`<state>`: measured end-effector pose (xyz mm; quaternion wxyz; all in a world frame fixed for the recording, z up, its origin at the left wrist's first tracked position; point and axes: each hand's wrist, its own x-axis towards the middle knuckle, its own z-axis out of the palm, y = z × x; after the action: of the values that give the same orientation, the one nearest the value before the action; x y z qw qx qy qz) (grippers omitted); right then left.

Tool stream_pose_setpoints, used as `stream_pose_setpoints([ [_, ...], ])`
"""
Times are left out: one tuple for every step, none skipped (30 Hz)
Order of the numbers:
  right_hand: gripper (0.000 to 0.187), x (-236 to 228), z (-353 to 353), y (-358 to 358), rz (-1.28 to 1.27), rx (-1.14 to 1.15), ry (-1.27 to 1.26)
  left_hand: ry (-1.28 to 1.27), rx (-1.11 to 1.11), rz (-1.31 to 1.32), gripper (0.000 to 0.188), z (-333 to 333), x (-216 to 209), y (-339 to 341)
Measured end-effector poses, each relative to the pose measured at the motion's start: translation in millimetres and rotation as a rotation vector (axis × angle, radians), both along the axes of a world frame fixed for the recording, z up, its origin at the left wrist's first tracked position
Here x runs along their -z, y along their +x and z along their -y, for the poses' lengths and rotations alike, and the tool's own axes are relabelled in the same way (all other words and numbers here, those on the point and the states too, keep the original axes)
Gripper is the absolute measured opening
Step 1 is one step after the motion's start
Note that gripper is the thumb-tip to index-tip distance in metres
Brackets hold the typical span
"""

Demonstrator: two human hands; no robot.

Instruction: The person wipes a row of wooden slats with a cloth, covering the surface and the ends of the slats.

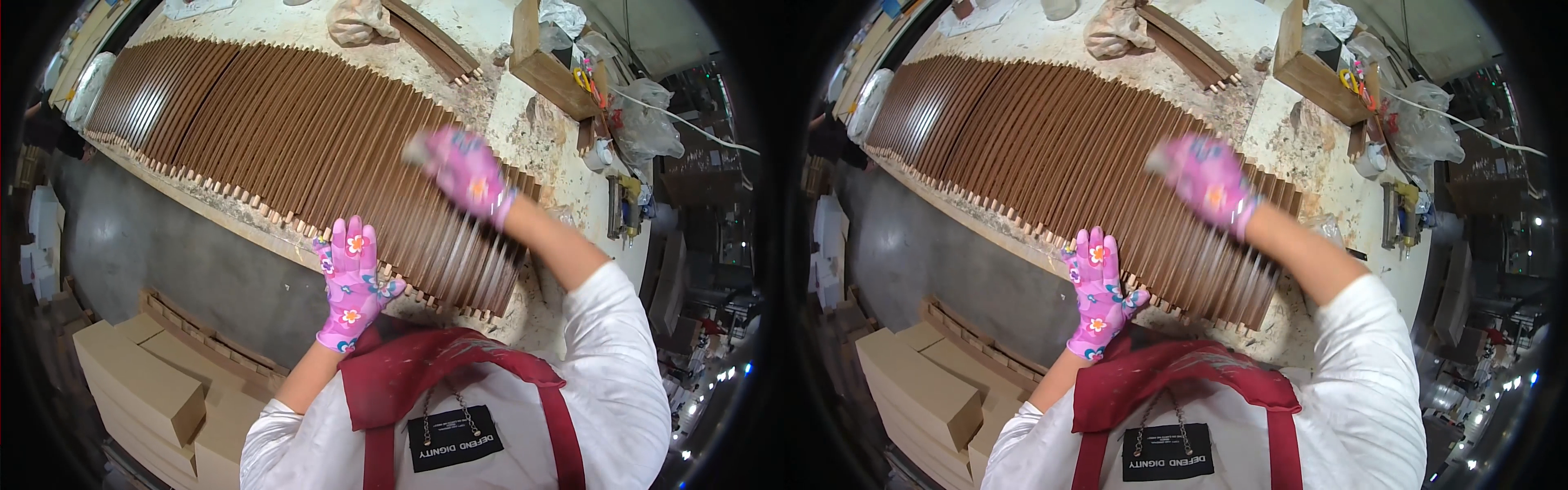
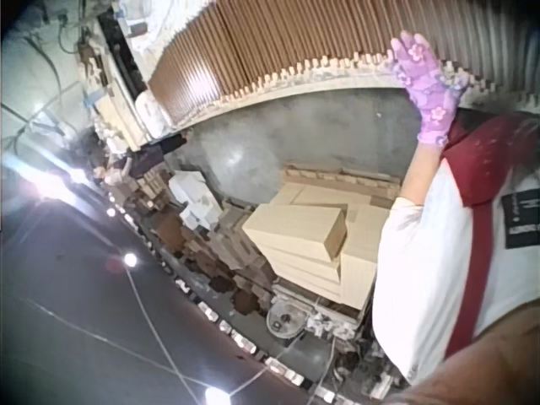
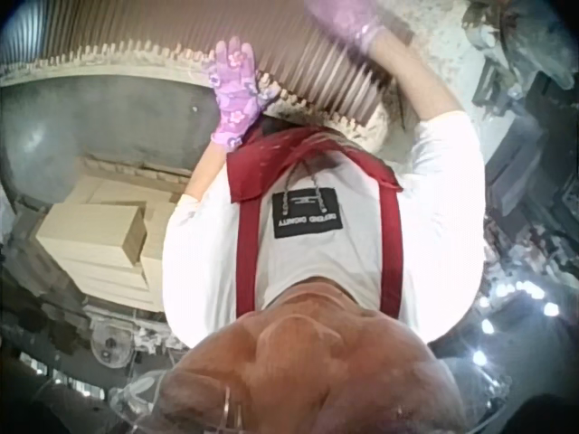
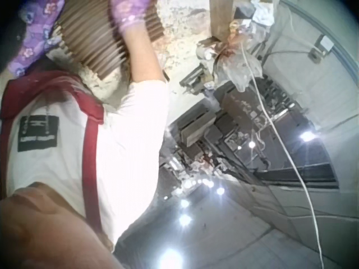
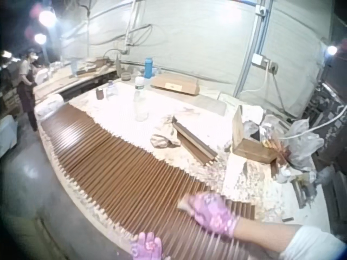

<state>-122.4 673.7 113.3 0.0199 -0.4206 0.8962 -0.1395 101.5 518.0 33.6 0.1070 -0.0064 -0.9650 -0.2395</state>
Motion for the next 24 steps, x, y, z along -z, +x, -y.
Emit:
stream_pose_setpoints([
  [0.026,28,-13,22,0.407,-0.007,-0.288,0.021,0.018,-0.037,0.108,-2,0,-3],
  [0.030,3,-12,46,0.029,-0.370,-0.021,0.023,0.009,-0.037,0.108,-2,0,-2],
  [0.021,-9,-13,48,-0.087,-0.393,-0.097,0.019,0.008,-0.039,0.107,-3,-1,-3],
  [0.020,-12,-16,48,-0.199,-0.413,-0.174,0.014,0.010,-0.035,0.107,-3,0,-3],
  [0.025,-13,-15,28,0.089,-0.247,-0.241,-0.008,0.012,-0.064,0.107,-3,0,-3],
  [0.031,-11,-13,-8,0.376,-0.077,-0.299,-0.011,0.012,-0.063,0.107,-2,3,-3],
  [0.045,-9,-20,-37,0.057,0.109,-0.229,0.001,0.024,-0.097,0.106,-4,2,-6],
  [0.052,-5,-27,-62,0.000,0.252,-0.173,0.013,0.035,-0.129,0.105,-6,2,-9],
  [0.054,-2,-22,-57,0.019,0.249,-0.125,0.011,0.026,-0.127,0.102,-5,1,-8],
  [0.057,1,-15,-49,0.033,0.247,-0.078,0.006,0.025,-0.127,0.102,-3,1,-8],
  [0.044,12,-18,-30,0.048,0.121,-0.104,-0.013,0.010,-0.105,0.101,-2,2,-7],
  [0.035,0,-9,7,0.439,0.167,-0.256,-0.027,-0.008,-0.076,0.100,-2,3,-1],
  [0.023,3,-16,40,0.901,0.288,-0.384,-0.018,0.000,-0.079,0.100,-5,4,-2],
  [0.017,7,-23,69,1.367,0.393,-0.513,-0.021,0.002,-0.094,0.100,-3,2,-3],
  [0.021,49,-50,94,0.703,-0.197,-0.597,-0.019,0.012,-0.113,0.100,-5,-3,-6],
  [0.017,-14,-29,91,0.118,-0.557,-0.103,-0.022,-0.009,-0.104,0.100,-2,-4,-3],
  [0.018,2,-39,81,0.253,-0.475,-0.256,-0.029,0.010,-0.088,0.101,-3,-8,-6],
  [0.020,18,-48,63,0.386,-0.390,-0.410,-0.037,0.028,-0.072,0.102,-5,-11,-8],
  [0.031,-27,-27,37,0.520,-0.221,-0.050,-0.028,-0.005,-0.074,0.103,-2,-11,0],
  [0.041,-26,-31,19,0.135,-0.201,-0.366,-0.027,0.000,-0.071,0.103,-7,-12,3],
  [0.045,-16,-38,-11,0.172,0.014,-0.363,0.015,0.009,-0.080,0.103,-13,-13,6],
  [0.046,-16,-42,-29,0.139,0.177,-0.354,0.059,0.021,-0.092,0.103,-20,-16,7],
  [0.046,2,-47,-41,0.091,0.215,-0.322,0.040,0.038,-0.074,0.105,-27,-14,5],
  [0.045,18,-48,-47,0.049,0.247,-0.295,0.037,0.039,-0.073,0.105,-29,-12,6],
])
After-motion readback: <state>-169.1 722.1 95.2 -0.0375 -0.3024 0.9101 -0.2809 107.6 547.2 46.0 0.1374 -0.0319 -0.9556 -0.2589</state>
